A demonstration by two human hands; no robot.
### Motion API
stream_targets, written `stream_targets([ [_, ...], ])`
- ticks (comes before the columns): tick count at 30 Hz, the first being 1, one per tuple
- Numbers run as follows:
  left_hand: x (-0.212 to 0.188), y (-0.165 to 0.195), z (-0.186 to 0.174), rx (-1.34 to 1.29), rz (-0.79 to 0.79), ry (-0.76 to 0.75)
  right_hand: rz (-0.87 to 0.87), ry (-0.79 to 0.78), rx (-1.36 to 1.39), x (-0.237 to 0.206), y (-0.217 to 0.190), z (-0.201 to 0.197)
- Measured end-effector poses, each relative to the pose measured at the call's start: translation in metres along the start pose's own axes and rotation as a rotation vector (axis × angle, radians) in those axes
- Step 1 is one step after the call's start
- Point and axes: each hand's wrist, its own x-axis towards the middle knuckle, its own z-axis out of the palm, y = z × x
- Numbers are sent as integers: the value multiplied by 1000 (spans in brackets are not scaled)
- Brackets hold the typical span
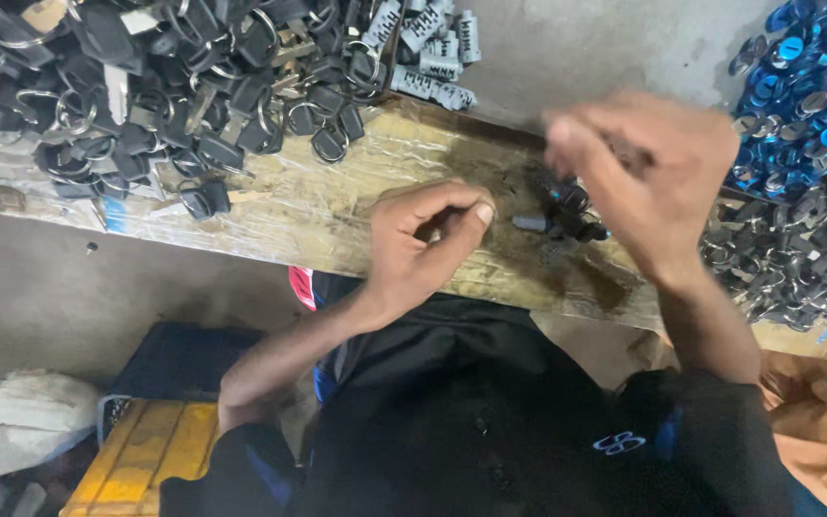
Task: The person sits at a workbench covered with piles of lock parts and assembles padlock cylinders by hand. They pick up a cylinder body, press a blue cap or key component into it, work the part into place with their fingers, and set the finished assembly on the table, repeating this with one unit at a time.
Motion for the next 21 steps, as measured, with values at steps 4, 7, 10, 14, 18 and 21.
stream_targets([
  [4, -3, -7, -1, -2, 69, 118, -190, -60, -71, 58, -14, 19],
  [7, -4, -9, 0, 50, 58, 142, -203, -98, -190, 61, -17, 21],
  [10, -2, -10, 1, 59, 63, 158, -187, 34, -473, 42, -3, 7],
  [14, 2, -6, 2, -170, -97, 41, -261, 124, -548, 10, 29, -4],
  [18, 2, 7, 8, -572, -333, -166, -58, 168, 135, -46, 36, -4],
  [21, -1, 20, 19, -714, -377, -311, 110, 206, 858, -84, 43, 13],
])
